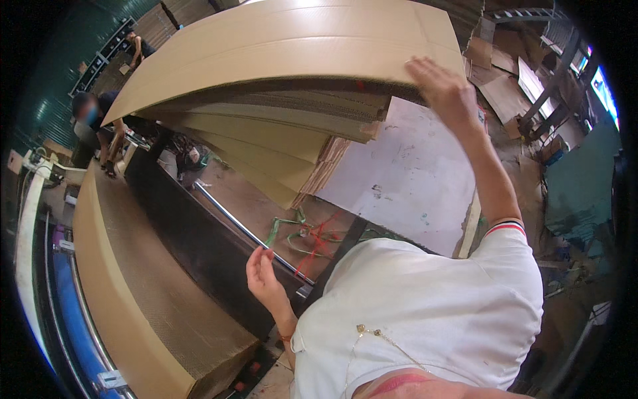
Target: The person removes green plastic ties from a stack of corrugated cardboard sheets and then repeatedly lifts and places individual sheets onto a conveyor belt. The person aligns the sheets as they are fed into the machine.
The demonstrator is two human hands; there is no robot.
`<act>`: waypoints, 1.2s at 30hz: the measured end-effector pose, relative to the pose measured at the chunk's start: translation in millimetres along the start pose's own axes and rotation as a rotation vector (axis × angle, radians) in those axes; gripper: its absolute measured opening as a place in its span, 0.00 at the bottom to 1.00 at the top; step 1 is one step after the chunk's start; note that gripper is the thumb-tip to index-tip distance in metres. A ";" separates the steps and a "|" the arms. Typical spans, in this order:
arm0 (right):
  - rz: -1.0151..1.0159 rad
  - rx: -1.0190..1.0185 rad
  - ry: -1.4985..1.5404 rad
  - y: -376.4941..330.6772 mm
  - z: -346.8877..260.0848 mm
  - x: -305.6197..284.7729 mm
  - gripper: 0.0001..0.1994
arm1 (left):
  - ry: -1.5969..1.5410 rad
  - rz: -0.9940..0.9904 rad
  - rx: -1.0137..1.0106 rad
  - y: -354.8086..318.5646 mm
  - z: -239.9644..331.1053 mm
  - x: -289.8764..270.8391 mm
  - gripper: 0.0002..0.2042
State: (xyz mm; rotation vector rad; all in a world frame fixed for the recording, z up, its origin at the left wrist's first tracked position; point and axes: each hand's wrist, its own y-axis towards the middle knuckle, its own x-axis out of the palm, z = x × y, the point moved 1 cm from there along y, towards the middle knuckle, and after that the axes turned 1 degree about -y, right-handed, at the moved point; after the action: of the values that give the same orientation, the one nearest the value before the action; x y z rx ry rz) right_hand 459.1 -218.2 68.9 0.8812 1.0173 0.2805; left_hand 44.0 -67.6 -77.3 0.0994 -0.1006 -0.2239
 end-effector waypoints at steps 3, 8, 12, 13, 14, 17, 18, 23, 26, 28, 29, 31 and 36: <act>-0.008 0.061 0.013 1.7 64.8 -0.1 0.22 | -0.052 -0.160 0.025 4.5 -0.6 12.9 0.12; -0.085 0.096 0.139 14.2 152.0 5.6 0.23 | -0.049 -0.219 -0.054 5.8 -11.3 26.7 0.12; -0.146 0.071 0.149 14.3 158.1 15.8 0.22 | -0.036 -0.241 -0.023 9.8 -9.5 36.3 0.13; -0.142 0.043 0.152 9.6 160.4 20.8 0.22 | -0.038 -0.243 -0.021 12.0 -7.1 39.1 0.13; -0.138 0.020 0.150 4.3 162.9 22.2 0.22 | -0.035 -0.254 -0.011 15.1 -6.6 41.7 0.12; -0.321 0.156 0.360 -8.9 155.7 16.0 0.23 | -0.022 -0.281 0.014 23.5 -5.0 46.6 0.12; -0.365 0.210 0.486 -12.9 155.8 13.2 0.23 | -0.023 -0.292 0.009 26.1 -4.9 49.7 0.12; -0.317 0.267 0.917 -31.2 137.1 -4.6 0.39 | -0.023 -0.384 -0.033 35.6 -11.2 74.3 0.12; -0.124 0.280 0.964 -44.0 122.9 22.2 0.43 | -0.018 -0.444 -0.047 34.0 -12.9 89.5 0.12; -0.082 0.291 1.014 -37.7 111.7 23.3 0.44 | 0.006 -0.465 -0.064 32.9 -13.2 90.2 0.12; -0.076 0.267 0.980 -38.4 112.7 22.6 0.44 | 0.012 -0.471 -0.083 32.9 -11.5 91.1 0.12; -0.065 0.212 0.918 -39.5 115.1 22.6 0.45 | 0.017 -0.464 -0.081 32.0 -11.8 91.9 0.12; -0.084 0.203 0.849 -39.2 116.1 20.4 0.45 | 0.033 -0.443 -0.094 30.3 -16.9 90.7 0.12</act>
State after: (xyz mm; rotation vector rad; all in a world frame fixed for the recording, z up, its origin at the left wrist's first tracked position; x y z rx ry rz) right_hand 559.1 -290.1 53.4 0.9103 1.8904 0.5063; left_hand 140.5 -57.2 -82.7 0.0300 -0.0342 -0.6685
